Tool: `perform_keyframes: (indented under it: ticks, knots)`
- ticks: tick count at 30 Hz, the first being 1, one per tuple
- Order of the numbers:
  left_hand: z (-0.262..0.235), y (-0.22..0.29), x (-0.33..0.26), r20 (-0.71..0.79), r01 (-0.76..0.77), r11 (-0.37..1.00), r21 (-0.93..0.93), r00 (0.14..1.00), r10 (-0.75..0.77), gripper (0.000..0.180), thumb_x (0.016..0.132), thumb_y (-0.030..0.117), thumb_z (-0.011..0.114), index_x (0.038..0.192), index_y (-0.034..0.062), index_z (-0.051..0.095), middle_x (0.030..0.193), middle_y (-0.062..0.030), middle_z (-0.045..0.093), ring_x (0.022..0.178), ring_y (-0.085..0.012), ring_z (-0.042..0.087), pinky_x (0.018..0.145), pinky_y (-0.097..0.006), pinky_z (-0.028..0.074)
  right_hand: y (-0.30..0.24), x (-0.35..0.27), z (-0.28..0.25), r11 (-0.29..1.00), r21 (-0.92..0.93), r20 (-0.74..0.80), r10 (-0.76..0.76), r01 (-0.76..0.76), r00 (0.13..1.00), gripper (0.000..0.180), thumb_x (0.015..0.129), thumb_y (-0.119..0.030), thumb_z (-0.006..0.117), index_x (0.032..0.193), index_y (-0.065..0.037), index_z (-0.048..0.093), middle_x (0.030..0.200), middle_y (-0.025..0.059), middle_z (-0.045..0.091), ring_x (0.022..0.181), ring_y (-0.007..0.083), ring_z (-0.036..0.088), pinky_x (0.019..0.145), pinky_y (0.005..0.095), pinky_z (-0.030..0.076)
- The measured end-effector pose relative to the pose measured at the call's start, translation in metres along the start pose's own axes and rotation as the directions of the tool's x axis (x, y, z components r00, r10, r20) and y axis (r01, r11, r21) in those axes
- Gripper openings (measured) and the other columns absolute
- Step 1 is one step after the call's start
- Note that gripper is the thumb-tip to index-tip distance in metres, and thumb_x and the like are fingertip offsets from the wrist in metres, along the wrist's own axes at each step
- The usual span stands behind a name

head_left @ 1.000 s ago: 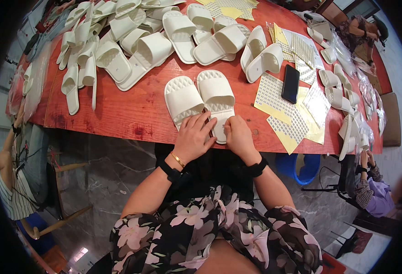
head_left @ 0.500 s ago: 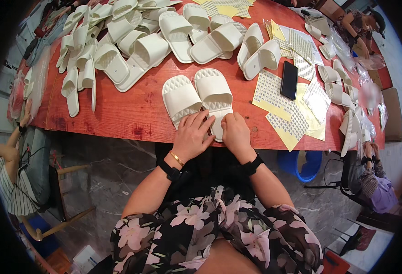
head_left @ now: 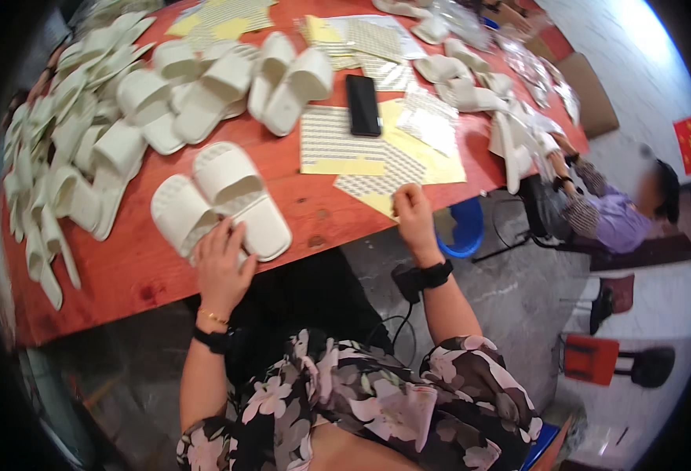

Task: Apply stickers to and assemble white foam slippers at a manufacturing table.

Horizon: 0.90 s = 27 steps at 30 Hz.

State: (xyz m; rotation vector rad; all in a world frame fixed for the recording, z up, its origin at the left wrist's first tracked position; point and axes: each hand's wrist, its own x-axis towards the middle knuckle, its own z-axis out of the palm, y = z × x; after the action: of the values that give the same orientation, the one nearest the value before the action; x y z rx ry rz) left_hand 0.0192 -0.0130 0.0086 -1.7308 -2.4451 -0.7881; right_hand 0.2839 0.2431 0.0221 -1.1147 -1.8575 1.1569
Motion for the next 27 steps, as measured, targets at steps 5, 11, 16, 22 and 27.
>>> perform_keyframes:
  ticks: [5,11,16,22,27]
  knots:
    - [0.000,0.002,0.002,-0.009,-0.025,1.000,-0.017,1.000,0.025,0.054,0.080,0.023,0.073,0.130,0.0083,0.060,0.138,-0.0121,0.055,0.125,-0.0316,0.050,0.106,-0.045,0.035,0.089,0.037,-0.149,0.985,0.095,-0.509,0.169,-0.141,0.844,0.014,0.089,-0.008,0.065,0.100,-0.002,0.058,0.076,0.0004,0.056,0.061,0.0066,0.053,0.050,0.0207,0.046]
    - [-0.002,-0.005,0.020,-0.017,-0.016,0.998,-0.065,1.000,0.015,0.036,0.084,0.012,0.069,0.119,0.0049,0.065,0.124,-0.0104,0.064,0.112,-0.0316,0.057,0.096,-0.041,0.044,0.155,0.059,-0.241,0.931,0.096,-0.661,0.325,-0.353,0.677,0.035,0.082,-0.004,0.070,0.112,0.004,0.054,0.081,0.0078,0.061,0.055,0.0116,0.056,0.044,0.0248,0.044]
    - [-0.002,-0.006,0.029,-0.069,-0.018,0.999,-0.034,0.997,0.016,0.029,0.084,0.003,0.065,0.113,0.0045,0.066,0.096,-0.0106,0.065,0.091,-0.0302,0.059,0.081,-0.040,0.048,0.163,0.072,-0.235,0.910,0.065,-0.661,0.347,-0.410,0.665,0.040,0.083,-0.004,0.069,0.119,0.009,0.055,0.077,0.0078,0.063,0.054,0.0107,0.056,0.043,0.0233,0.045]
    - [0.000,-0.004,0.032,-0.079,-0.050,0.997,0.061,0.995,0.055,0.024,0.088,0.004,0.062,0.111,0.0044,0.067,0.084,-0.0103,0.058,0.082,-0.0292,0.056,0.076,-0.041,0.047,0.163,0.077,-0.236,0.891,-0.011,-0.654,0.336,-0.453,0.678,0.043,0.083,-0.007,0.071,0.120,0.009,0.056,0.077,0.0080,0.063,0.053,0.0109,0.055,0.041,0.0241,0.043]
    - [0.000,-0.002,0.036,-0.084,-0.064,0.996,0.056,0.994,0.069,0.021,0.089,0.003,0.061,0.109,0.0038,0.068,0.083,-0.0103,0.058,0.081,-0.0289,0.056,0.075,-0.041,0.047,0.168,0.078,-0.258,0.834,0.017,-0.519,0.479,-0.552,0.708,0.038,0.080,-0.015,0.075,0.106,0.007,0.060,0.064,0.0071,0.059,0.044,0.0130,0.052,0.038,0.0278,0.039]
